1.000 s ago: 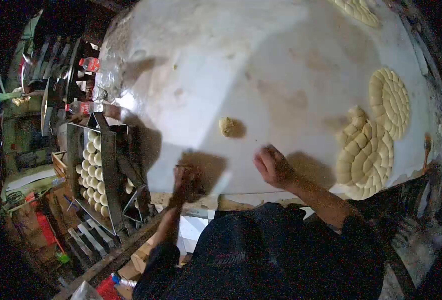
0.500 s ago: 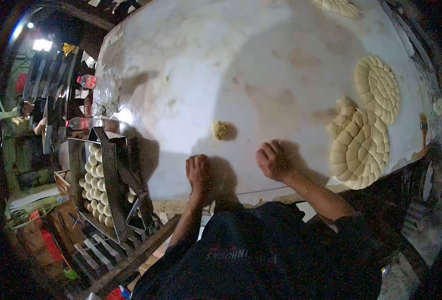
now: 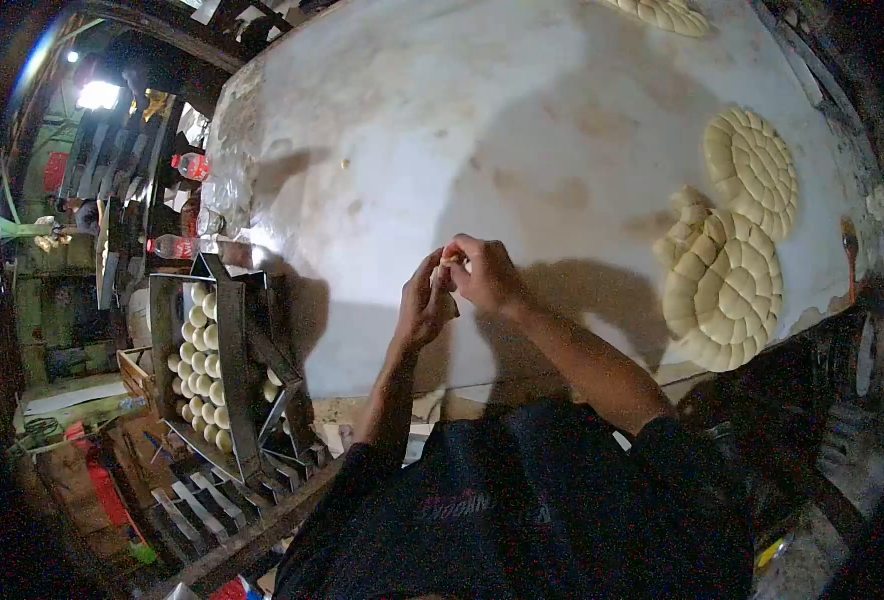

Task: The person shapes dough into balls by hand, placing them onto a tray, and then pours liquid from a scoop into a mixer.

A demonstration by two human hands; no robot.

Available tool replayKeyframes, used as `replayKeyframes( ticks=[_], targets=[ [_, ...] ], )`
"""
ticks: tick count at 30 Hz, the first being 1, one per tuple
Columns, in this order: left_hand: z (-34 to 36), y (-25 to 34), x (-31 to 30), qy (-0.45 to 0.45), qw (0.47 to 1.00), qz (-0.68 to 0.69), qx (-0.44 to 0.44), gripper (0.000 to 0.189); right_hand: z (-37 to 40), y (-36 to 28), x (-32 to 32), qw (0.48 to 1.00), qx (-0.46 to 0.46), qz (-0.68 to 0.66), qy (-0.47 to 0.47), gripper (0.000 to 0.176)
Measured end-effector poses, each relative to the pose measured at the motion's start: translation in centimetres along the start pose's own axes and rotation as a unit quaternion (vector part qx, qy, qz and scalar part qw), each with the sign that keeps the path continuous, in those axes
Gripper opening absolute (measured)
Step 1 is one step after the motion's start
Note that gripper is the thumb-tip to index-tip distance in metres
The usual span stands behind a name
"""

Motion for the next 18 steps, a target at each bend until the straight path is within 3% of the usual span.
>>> replayKeyframes(
  ticks=[2, 5, 6, 7, 8, 9, 11, 13, 15, 16, 17, 18],
  targets=[
    [0.0, 1.3, 0.5, -0.028, 1.000, 0.003, 0.005, 0.044, 0.2, -1.9, -2.1, 0.995, 0.058, -0.071, 0.024, 0.018],
    [-0.3, 2.2, 0.5, -0.089, 0.995, -0.037, -0.002, 0.041, 1.4, -2.9, -3.4, 0.995, 0.022, -0.072, 0.058, 0.015],
    [-0.5, 2.2, 0.6, -0.103, 0.991, -0.076, 0.036, 0.033, 1.8, -3.3, -3.7, 0.996, 0.022, -0.069, 0.060, 0.015],
    [-0.6, 2.5, 0.6, -0.115, 0.984, -0.115, 0.074, 0.027, 2.1, -4.2, -4.0, 0.997, -0.054, -0.004, 0.062, 0.012],
    [-0.5, 2.4, 0.5, -0.160, 0.985, -0.065, 0.014, 0.025, 2.4, -4.9, -4.0, 0.987, -0.131, 0.060, 0.064, 0.010],
    [-0.3, 2.5, 0.2, -0.161, 0.985, -0.067, 0.015, 0.025, 2.5, -4.7, -4.1, 0.987, -0.132, 0.059, 0.067, 0.010],
    [0.4, 3.2, -0.1, -0.290, 0.949, -0.048, 0.117, 0.026, 2.7, -3.4, -4.8, 0.964, -0.172, 0.169, 0.112, 0.009],
    [2.2, 6.5, -1.2, -0.338, 0.930, -0.050, 0.140, 0.026, 1.7, 0.6, -6.9, 0.974, -0.060, 0.192, 0.109, 0.012],
    [2.0, 7.4, -2.7, -0.181, 0.976, -0.023, 0.116, 0.031, 2.2, 0.5, -7.5, 0.975, -0.039, 0.184, 0.116, 0.017],
    [0.6, 3.5, -3.9, -0.071, 0.984, -0.107, 0.121, 0.039, 2.5, 0.2, -7.0, 0.976, -0.049, 0.184, 0.106, 0.017],
    [0.5, 4.3, -4.9, -0.009, 0.960, -0.278, 0.019, 0.046, 3.1, -0.5, -6.5, 0.969, -0.105, 0.181, 0.128, 0.017],
    [0.9, 2.9, -5.5, 0.059, 0.938, -0.340, -0.045, 0.050, 3.7, -1.2, -6.1, 0.959, -0.164, 0.177, 0.149, 0.017]
  ],
)
Point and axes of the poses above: each hand's wrist, its own z-axis away from the middle knuckle, its own x-axis out of the palm, y = z × x, the point moved 3 cm from there along -z, towards the middle knuckle, and after that the axes turned 9 degrees about -z, right-handed, at the moved point
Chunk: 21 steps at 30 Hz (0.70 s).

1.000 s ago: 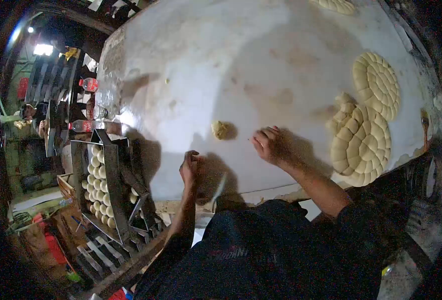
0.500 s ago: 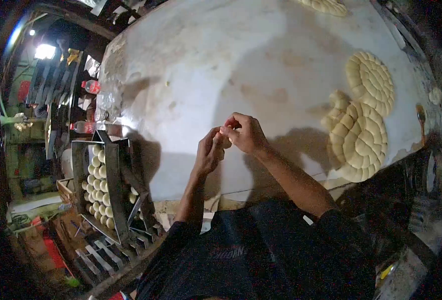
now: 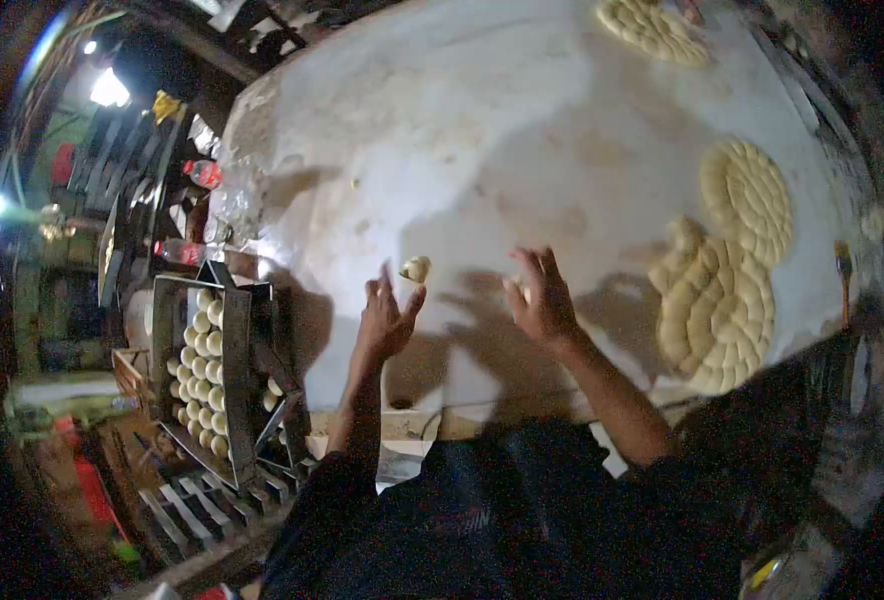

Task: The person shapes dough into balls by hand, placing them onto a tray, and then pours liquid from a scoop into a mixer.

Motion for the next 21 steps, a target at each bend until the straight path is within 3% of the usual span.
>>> replayKeyframes(
  ticks=[1, 3, 4, 5, 6, 8, 9, 11, 13, 15, 17, 18, 20, 21],
  targets=[
    [0.3, -2.3, 1.2, 0.048, 0.993, -0.064, -0.081, 0.054, 1.6, 1.0, 0.5, 0.999, 0.029, -0.002, -0.024, 0.019],
    [2.1, -8.5, 4.9, 0.016, 0.994, -0.105, -0.035, 0.057, 5.1, 2.3, 0.4, 0.991, 0.060, -0.015, -0.116, 0.008],
    [4.3, -9.7, 5.4, -0.020, 0.995, -0.101, 0.017, 0.055, 6.6, 2.6, 0.1, 0.992, -0.032, 0.010, -0.118, 0.011],
    [6.0, -10.8, 5.8, -0.054, 0.991, -0.098, 0.069, 0.053, 8.7, 3.4, -0.9, 0.976, -0.050, 0.083, -0.197, 0.010],
    [6.3, -13.0, 6.1, -0.035, 0.993, -0.096, 0.060, 0.053, 9.9, 3.4, -2.0, 0.970, -0.086, 0.083, -0.214, 0.013],
    [5.8, -16.2, 5.5, 0.073, 0.991, -0.038, 0.108, 0.044, 7.4, 2.4, -2.9, 0.960, -0.135, 0.076, -0.233, 0.016],
    [4.6, -17.2, 5.1, 0.081, 0.991, -0.040, 0.098, 0.044, 5.3, 1.7, -3.1, 0.960, -0.125, 0.118, -0.221, 0.019],
    [0.1, -15.8, 1.2, 0.231, 0.926, -0.244, 0.171, 0.034, 2.7, 1.9, -1.0, 0.958, -0.119, 0.155, -0.209, 0.022],
    [-2.3, -12.4, 2.0, 0.294, 0.950, -0.018, 0.105, 0.031, 1.6, 2.0, 2.8, 0.966, -0.042, 0.195, -0.162, 0.025],
    [-3.0, -11.6, 4.8, 0.241, 0.965, 0.032, 0.101, 0.027, 2.5, -0.1, 5.3, 0.970, -0.016, 0.174, -0.169, 0.023],
    [-0.3, -10.3, 6.5, 0.176, 0.968, -0.054, 0.171, 0.030, 7.2, 0.9, 7.8, 0.964, -0.068, 0.149, -0.209, 0.020],
    [1.2, -11.4, 6.5, 0.188, 0.968, -0.052, 0.157, 0.030, 7.8, 0.2, 6.5, 0.961, -0.083, 0.145, -0.219, 0.020],
    [5.5, -14.8, 6.3, 0.255, 0.904, -0.146, 0.311, 0.025, 8.1, -0.2, 2.8, 0.937, -0.123, 0.094, -0.312, 0.019],
    [4.0, -25.8, 15.7, 0.096, 0.979, -0.106, 0.148, 0.031, 8.9, 3.1, 1.8, 0.947, -0.054, 0.148, -0.279, 0.017]
  ],
)
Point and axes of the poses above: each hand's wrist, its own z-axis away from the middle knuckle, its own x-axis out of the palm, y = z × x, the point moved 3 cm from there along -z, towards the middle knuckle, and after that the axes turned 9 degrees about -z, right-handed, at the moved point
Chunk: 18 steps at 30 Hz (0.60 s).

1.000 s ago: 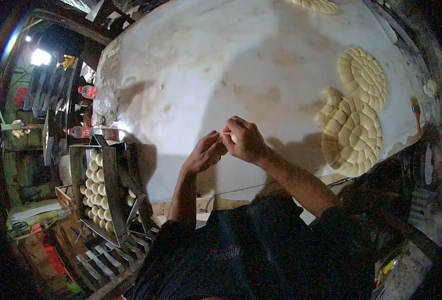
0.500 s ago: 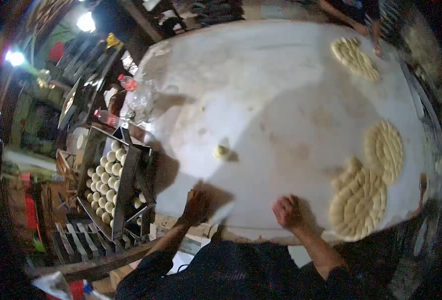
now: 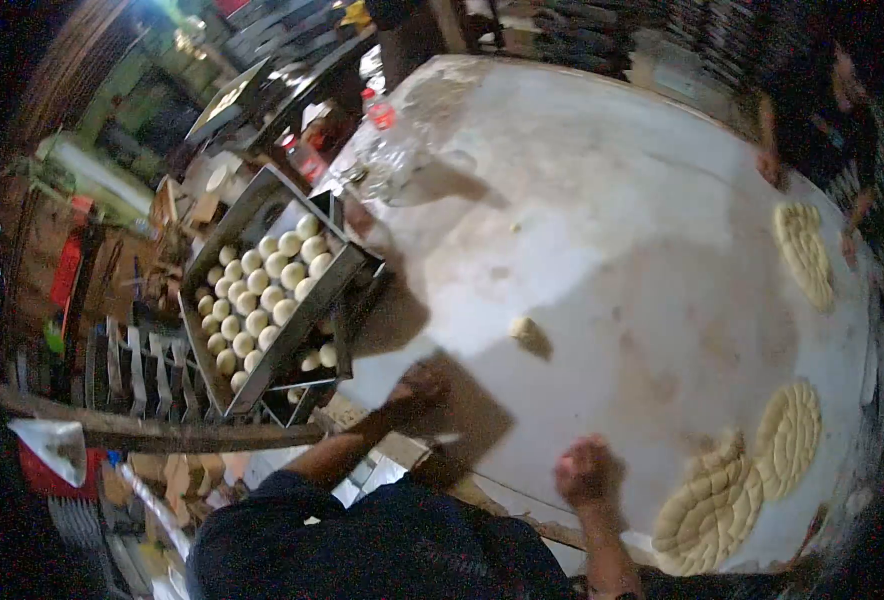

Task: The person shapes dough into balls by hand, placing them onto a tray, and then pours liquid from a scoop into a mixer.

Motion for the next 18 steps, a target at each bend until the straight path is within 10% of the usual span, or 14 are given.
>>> replayKeyframes(
  ticks=[2, 6, 8, 9, 11, 15, 17, 18],
  targets=[
    [-3.4, 0.8, -11.9, -0.010, 0.994, 0.017, -0.112, 0.030, -2.0, 3.9, -1.4, 0.997, 0.027, 0.019, 0.068, 0.016],
    [-10.7, 3.1, -12.7, 0.098, 0.979, 0.083, -0.158, 0.032, -10.2, 1.6, -0.6, 0.959, 0.162, 0.058, 0.224, 0.016],
    [-11.4, 6.6, -11.7, -0.154, 0.968, 0.074, -0.182, 0.044, -9.9, 1.2, 2.4, 0.955, 0.176, 0.006, 0.239, 0.017],
    [-9.4, 6.8, -10.5, -0.132, 0.971, 0.115, -0.161, 0.044, -8.9, 1.0, 3.5, 0.944, 0.198, -0.052, 0.258, 0.018],
    [-3.4, 6.9, -9.4, -0.098, 0.963, 0.222, -0.114, 0.045, -6.5, -2.7, 2.7, 0.981, 0.098, -0.033, 0.167, 0.017],
    [6.2, 5.5, -20.5, -0.195, 0.930, 0.312, -0.020, 0.048, -3.0, -1.5, -1.3, 0.970, 0.207, -0.091, 0.085, 0.022],
    [8.0, 4.0, -30.0, -0.057, 0.953, 0.286, 0.081, 0.048, -0.8, 4.1, -2.8, 0.870, 0.421, -0.249, 0.065, 0.015],
    [8.0, 2.1, -35.0, 0.029, 0.957, 0.256, 0.130, 0.048, -3.0, 3.4, -4.3, 0.891, 0.416, -0.145, -0.110, 0.018]
  ],
)
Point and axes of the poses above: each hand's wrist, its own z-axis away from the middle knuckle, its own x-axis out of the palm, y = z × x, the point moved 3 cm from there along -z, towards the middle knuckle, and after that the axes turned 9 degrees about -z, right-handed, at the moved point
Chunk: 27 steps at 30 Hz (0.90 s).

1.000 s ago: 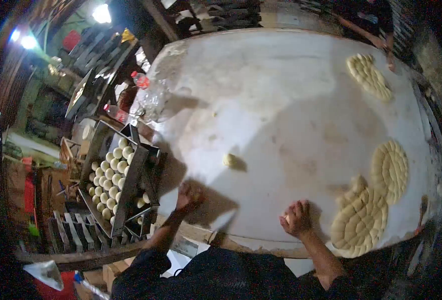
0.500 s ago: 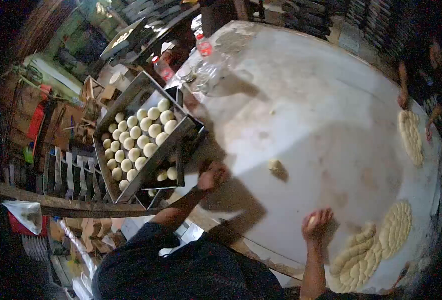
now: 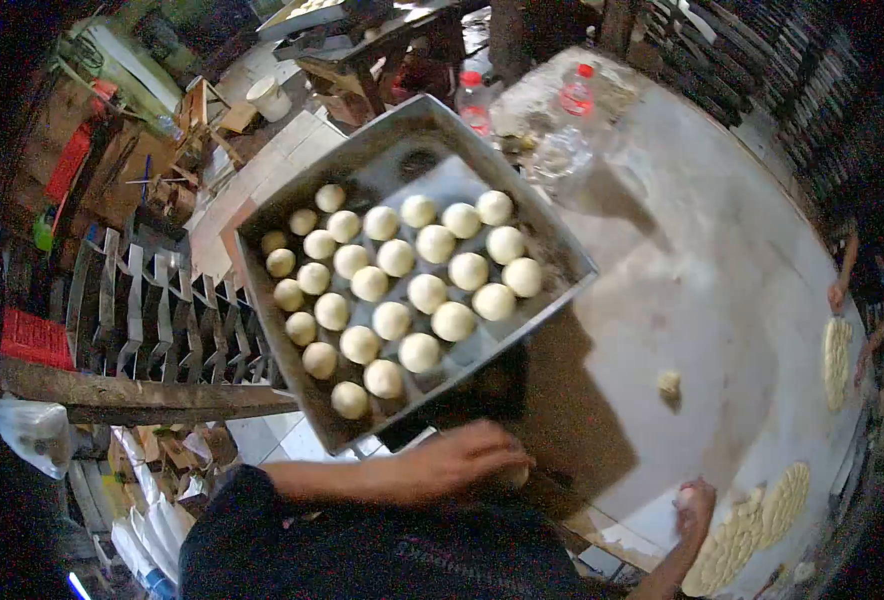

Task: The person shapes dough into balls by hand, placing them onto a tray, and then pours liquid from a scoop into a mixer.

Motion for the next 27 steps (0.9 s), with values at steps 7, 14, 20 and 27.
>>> replayKeyframes(
  ticks=[7, 14, 20, 27],
  targets=[
    [1.9, -26.6, -24.2, 0.141, 0.846, -0.468, -0.213, 0.039, 3.8, -40.2, 12.2, 0.934, -0.316, -0.153, -0.065, 0.028],
    [4.2, -20.6, -27.8, 0.196, 0.837, -0.435, -0.269, 0.070, 6.3, -65.4, 34.2, 0.649, -0.751, -0.057, -0.111, 0.031],
    [18.6, -9.7, -27.4, 0.487, 0.760, -0.311, -0.297, 0.043, 5.2, -63.8, 36.7, 0.637, -0.756, 0.061, -0.139, 0.026],
    [44.1, -12.6, -2.7, 0.429, 0.583, -0.332, -0.605, 0.031, 5.0, -46.2, 18.5, 0.831, -0.535, -0.148, 0.047, 0.015]
  ],
)
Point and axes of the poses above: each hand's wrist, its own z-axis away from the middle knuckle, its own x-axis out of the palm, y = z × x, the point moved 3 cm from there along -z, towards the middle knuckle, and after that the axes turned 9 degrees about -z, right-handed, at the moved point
